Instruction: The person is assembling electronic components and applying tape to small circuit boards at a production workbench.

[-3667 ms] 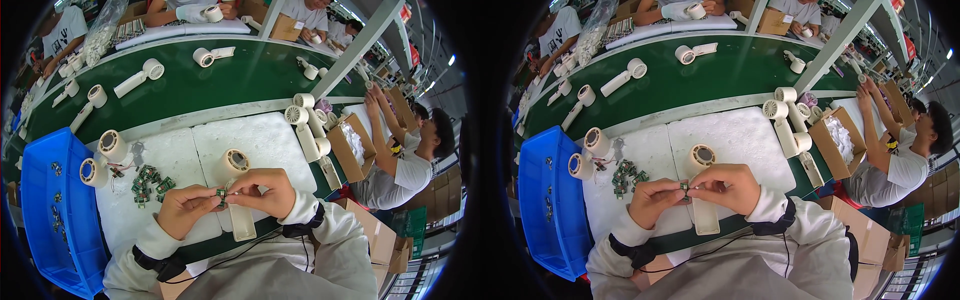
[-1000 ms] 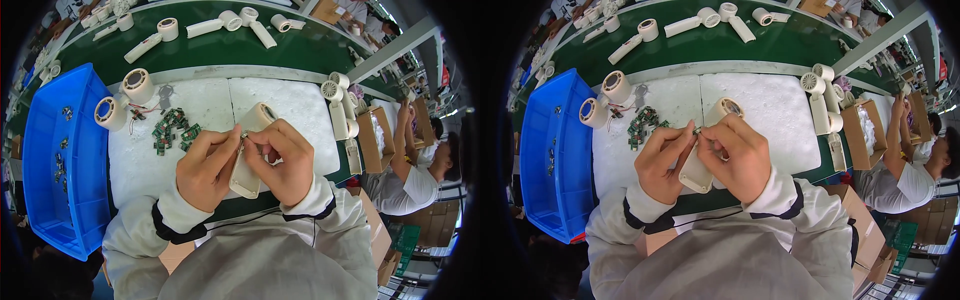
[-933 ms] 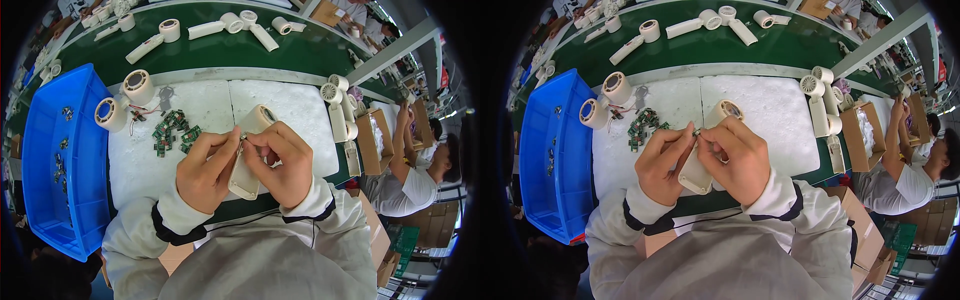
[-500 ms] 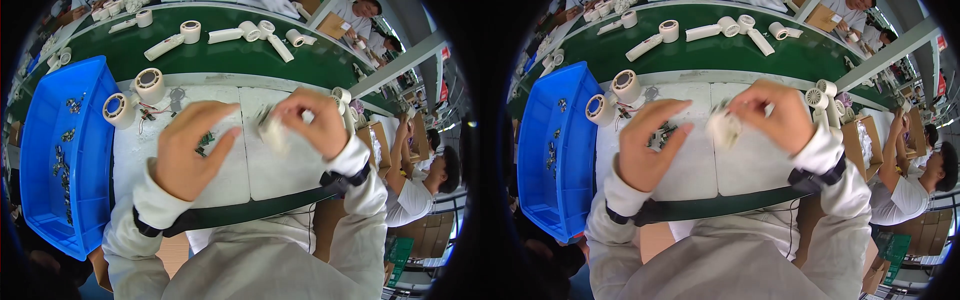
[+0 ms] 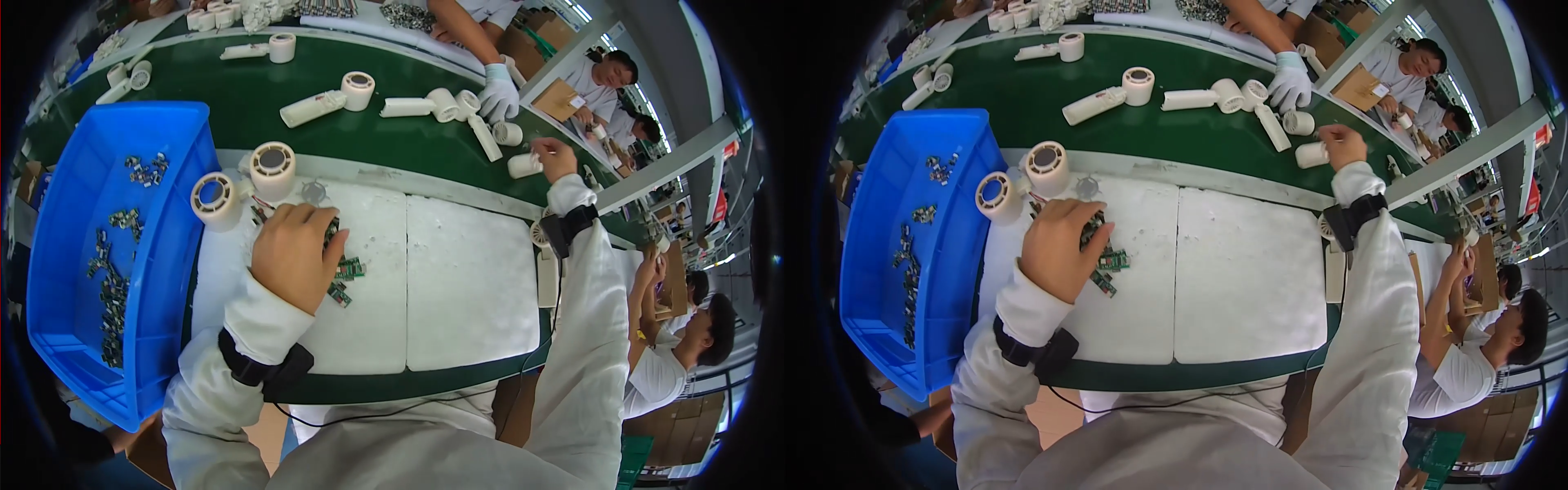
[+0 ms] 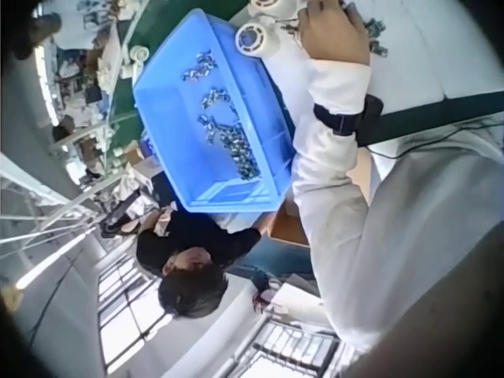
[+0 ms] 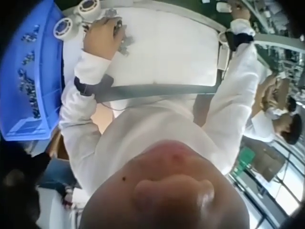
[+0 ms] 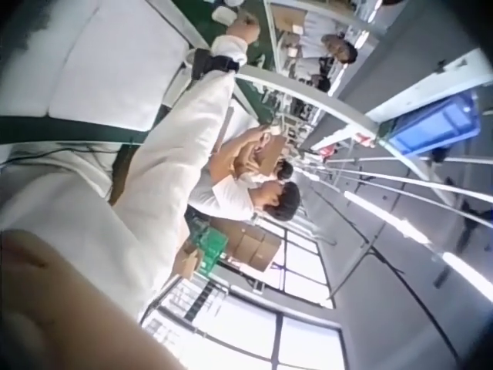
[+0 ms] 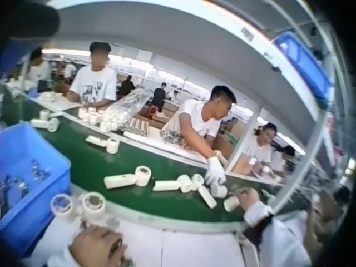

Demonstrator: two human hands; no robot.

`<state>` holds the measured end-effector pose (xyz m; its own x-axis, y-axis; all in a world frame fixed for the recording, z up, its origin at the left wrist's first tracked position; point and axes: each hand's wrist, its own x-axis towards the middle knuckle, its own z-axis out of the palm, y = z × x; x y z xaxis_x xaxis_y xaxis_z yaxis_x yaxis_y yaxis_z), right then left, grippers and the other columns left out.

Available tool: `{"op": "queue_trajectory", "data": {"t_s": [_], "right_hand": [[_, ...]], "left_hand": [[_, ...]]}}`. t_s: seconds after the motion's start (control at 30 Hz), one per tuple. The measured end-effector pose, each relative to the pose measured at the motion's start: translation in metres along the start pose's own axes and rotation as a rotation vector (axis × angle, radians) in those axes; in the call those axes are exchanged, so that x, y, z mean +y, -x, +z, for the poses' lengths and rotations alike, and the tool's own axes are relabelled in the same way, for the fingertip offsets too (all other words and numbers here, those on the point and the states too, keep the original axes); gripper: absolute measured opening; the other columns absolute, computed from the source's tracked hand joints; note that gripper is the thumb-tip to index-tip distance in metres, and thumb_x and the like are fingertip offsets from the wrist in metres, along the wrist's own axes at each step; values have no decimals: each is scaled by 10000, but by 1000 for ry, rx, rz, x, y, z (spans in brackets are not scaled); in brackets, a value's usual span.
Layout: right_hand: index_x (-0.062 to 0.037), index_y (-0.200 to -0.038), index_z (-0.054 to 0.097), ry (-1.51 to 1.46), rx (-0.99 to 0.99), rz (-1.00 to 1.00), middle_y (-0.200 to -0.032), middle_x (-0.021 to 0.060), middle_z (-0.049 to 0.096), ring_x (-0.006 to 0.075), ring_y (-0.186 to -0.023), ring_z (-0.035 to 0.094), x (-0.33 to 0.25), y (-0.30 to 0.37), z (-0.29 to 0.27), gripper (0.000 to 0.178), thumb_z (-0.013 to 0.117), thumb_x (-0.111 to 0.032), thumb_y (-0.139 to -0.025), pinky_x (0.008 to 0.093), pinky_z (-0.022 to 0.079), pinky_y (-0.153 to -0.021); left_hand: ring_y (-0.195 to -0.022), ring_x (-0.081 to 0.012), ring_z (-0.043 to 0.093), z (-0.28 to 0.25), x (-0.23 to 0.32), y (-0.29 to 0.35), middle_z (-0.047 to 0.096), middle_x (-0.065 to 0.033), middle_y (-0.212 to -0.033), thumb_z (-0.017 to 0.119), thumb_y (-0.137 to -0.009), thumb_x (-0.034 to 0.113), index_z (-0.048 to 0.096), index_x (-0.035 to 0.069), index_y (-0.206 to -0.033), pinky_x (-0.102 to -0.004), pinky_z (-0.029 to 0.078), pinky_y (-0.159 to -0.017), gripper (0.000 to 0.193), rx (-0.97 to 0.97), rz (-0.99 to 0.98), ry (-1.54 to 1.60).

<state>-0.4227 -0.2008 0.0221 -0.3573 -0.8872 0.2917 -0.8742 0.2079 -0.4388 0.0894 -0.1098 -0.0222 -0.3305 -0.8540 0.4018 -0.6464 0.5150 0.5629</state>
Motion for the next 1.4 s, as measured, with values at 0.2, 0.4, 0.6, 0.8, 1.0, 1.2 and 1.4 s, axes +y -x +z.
{"op": "queue_trajectory", "data": {"t_s": [0.2, 0.4, 0.6, 0.8, 1.0, 1.2, 1.4], "right_hand": [[-72, -1184, 702, 37, -223, -384, -1161, 132, 696, 250, -895, 703, -102, 22, 73, 331, 737, -184, -874, 351, 558, -830], [-146, -1410, 538, 280, -97, -608, -1379, 150, 546, 390, -1078, 669, -155, 15, 157, 582, 676, -67, -850, 460, 549, -939], [-152, -1251, 648, 646, -362, -718, -1218, 116, 639, 344, -1015, 692, -172, 29, 99, 364, 687, -123, -891, 441, 569, -854], [-170, -1095, 665, 252, -257, -828, -983, 47, 654, 290, -874, 703, -171, 117, 6, 199, 678, -262, -919, 418, 569, -688], [-174, -1054, 649, 284, -95, -938, -938, 16, 613, 181, -769, 670, -156, 234, -55, 253, 655, -135, -805, 312, 542, -633], [-142, -1078, 679, 215, -295, -897, -999, 21, 639, 165, -729, 644, -123, 318, -71, 280, 652, -114, -802, 306, 516, -608], [-112, -1101, 689, 73, -490, -755, -1018, 37, 649, 206, -770, 665, -114, 348, -70, 294, 684, -114, -807, 336, 527, -625]], "left_hand": [[-873, -367, 637, 7, 5, -6, 700, -148, -854, 775, -832, 119, 742, 24, -951, -431, 506, -801, 156, 83, 115, 10], [-779, -342, 642, 8, 7, -5, 695, -138, -836, 785, -814, 103, 736, 35, -926, -398, 519, -739, 140, 87, 167, 91], [-827, -311, 690, 11, 12, -9, 714, -151, -915, 726, -838, 15, 728, 28, -985, -353, 537, -751, 147, 35, 49, 252], [-883, -303, 707, 7, 10, -8, 719, -156, -988, 685, -838, -29, 719, 23, -1025, -334, 547, -816, 197, 47, 61, 323], [-928, -292, 712, -3, 24, 0, 708, -153, -1072, 670, -833, -72, 718, 13, -1052, -335, 565, -820, 240, 62, 134, 313], [-932, -262, 710, 6, 43, 8, 698, -140, -1074, 682, -842, -83, 719, 29, -1095, -318, 565, -819, 279, -56, 97, 438], [-967, -226, 688, 19, 98, 12, 680, -118, -1083, 676, -890, -87, 705, 17, -1164, -309, 557, -853, 294, -389, 215, 477]]}}
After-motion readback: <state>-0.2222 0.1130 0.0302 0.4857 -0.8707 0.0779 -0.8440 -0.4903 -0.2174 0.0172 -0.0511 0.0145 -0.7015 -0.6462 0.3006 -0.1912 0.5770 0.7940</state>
